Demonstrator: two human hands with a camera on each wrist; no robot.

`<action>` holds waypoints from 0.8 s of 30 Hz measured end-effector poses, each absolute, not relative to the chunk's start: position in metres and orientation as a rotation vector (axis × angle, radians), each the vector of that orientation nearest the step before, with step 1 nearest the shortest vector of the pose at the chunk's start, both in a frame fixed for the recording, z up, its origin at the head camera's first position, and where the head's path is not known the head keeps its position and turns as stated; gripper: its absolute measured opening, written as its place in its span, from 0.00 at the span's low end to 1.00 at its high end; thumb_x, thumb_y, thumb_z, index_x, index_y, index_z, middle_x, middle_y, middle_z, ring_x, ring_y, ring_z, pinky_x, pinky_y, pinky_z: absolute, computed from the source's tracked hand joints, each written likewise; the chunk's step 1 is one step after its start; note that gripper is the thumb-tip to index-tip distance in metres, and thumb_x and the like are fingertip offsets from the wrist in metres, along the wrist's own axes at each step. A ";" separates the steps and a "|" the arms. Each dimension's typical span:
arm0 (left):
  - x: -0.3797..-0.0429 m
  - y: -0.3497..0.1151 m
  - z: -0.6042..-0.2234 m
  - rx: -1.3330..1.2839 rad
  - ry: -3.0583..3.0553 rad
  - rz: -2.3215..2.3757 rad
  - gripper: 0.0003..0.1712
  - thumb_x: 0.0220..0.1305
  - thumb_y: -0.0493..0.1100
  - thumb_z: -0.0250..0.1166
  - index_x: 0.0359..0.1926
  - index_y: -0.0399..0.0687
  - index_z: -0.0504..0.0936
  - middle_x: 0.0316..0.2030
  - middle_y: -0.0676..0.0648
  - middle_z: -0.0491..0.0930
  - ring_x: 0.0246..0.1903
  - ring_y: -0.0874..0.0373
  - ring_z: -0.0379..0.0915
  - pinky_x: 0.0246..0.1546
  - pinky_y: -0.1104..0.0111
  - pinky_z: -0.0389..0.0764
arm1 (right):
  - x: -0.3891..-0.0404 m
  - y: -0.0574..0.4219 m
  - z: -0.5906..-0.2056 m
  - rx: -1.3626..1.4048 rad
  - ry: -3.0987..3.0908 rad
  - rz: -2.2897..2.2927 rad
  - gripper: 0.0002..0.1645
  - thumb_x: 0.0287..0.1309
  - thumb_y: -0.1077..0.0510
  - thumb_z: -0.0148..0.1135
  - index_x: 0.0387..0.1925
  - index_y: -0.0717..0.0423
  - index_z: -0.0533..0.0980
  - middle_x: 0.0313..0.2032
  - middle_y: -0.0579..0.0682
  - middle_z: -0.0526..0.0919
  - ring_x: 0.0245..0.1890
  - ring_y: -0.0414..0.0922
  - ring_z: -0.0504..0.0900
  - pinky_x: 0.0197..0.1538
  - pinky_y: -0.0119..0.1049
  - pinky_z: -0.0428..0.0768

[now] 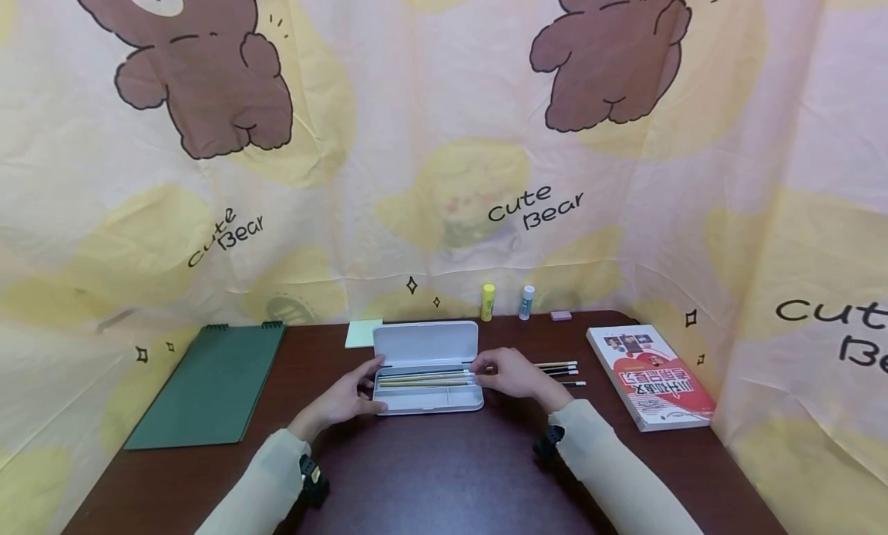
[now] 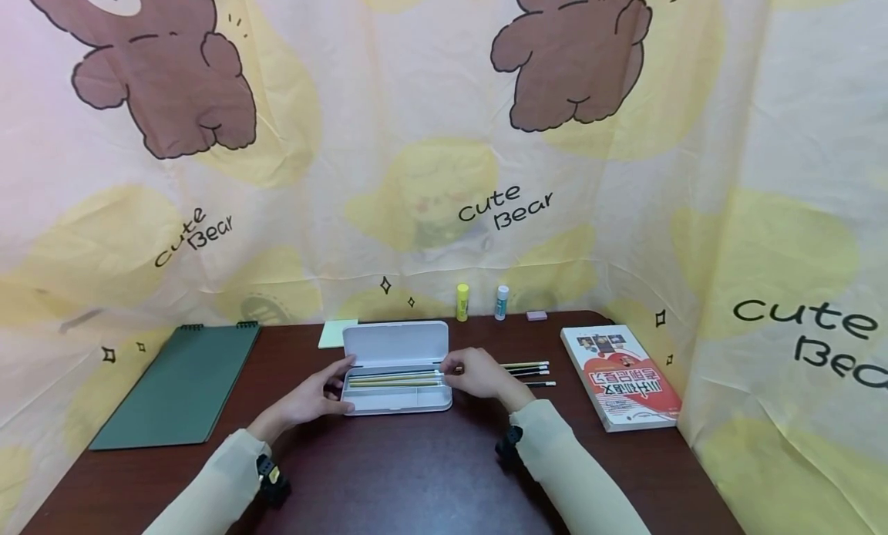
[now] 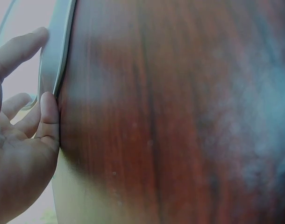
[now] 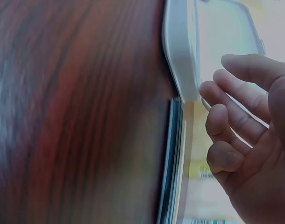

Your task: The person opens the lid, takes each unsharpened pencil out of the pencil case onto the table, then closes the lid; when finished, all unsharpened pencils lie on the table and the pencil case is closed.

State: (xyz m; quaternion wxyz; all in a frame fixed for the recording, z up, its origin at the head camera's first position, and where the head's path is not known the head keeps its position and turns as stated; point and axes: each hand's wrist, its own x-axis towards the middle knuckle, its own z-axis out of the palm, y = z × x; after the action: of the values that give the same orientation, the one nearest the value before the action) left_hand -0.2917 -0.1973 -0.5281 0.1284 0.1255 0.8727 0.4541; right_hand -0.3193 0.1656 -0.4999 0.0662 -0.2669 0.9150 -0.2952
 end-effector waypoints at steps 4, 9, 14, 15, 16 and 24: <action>-0.292 -0.197 -0.530 0.372 2.536 1.321 0.55 0.52 0.46 0.78 0.77 0.58 0.58 0.63 0.43 0.72 0.53 0.51 0.70 0.47 0.64 0.75 | -0.318 0.158 -0.502 -0.817 2.724 -0.877 0.12 0.63 0.56 0.65 0.48 0.52 0.85 0.42 0.42 0.88 0.41 0.40 0.80 0.53 0.44 0.80; -0.292 -0.198 -0.530 0.388 2.536 1.321 0.55 0.53 0.45 0.78 0.77 0.56 0.57 0.65 0.43 0.70 0.53 0.51 0.69 0.47 0.64 0.75 | -0.318 0.151 -0.504 -0.846 2.705 -0.823 0.11 0.63 0.56 0.66 0.46 0.50 0.85 0.41 0.42 0.88 0.41 0.40 0.81 0.53 0.45 0.80; -0.293 -0.198 -0.530 0.396 2.535 1.317 0.55 0.53 0.45 0.78 0.77 0.55 0.57 0.64 0.43 0.71 0.53 0.50 0.69 0.48 0.64 0.75 | -0.318 0.145 -0.506 -0.886 2.724 -0.761 0.11 0.62 0.56 0.66 0.46 0.50 0.86 0.44 0.45 0.88 0.45 0.43 0.82 0.53 0.46 0.80; -0.293 -0.198 -0.530 0.395 2.537 1.317 0.55 0.53 0.45 0.78 0.77 0.55 0.57 0.64 0.42 0.71 0.53 0.50 0.69 0.48 0.64 0.75 | -0.318 0.144 -0.506 -0.895 2.731 -0.750 0.11 0.62 0.56 0.66 0.45 0.50 0.86 0.43 0.45 0.88 0.45 0.43 0.82 0.53 0.46 0.80; -0.293 -0.198 -0.530 0.396 2.536 1.317 0.55 0.53 0.45 0.78 0.77 0.54 0.57 0.64 0.42 0.71 0.53 0.50 0.69 0.48 0.64 0.75 | -0.318 0.143 -0.507 -0.896 2.738 -0.734 0.11 0.62 0.56 0.66 0.45 0.50 0.86 0.43 0.45 0.87 0.45 0.43 0.82 0.52 0.45 0.80; -0.292 -0.197 -0.529 0.367 2.538 1.305 0.55 0.53 0.46 0.78 0.77 0.57 0.57 0.65 0.43 0.70 0.54 0.51 0.69 0.48 0.66 0.75 | -0.321 0.137 -0.509 -0.848 2.768 -0.653 0.09 0.62 0.56 0.66 0.43 0.48 0.86 0.38 0.41 0.86 0.40 0.38 0.79 0.48 0.40 0.79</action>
State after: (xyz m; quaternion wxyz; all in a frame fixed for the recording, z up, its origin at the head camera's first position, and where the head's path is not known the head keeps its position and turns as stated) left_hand -0.2923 -0.1969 -0.5289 0.1317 0.1263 0.8744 0.4496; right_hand -0.3212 0.1370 -0.5092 0.0869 -0.2847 0.9291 -0.2193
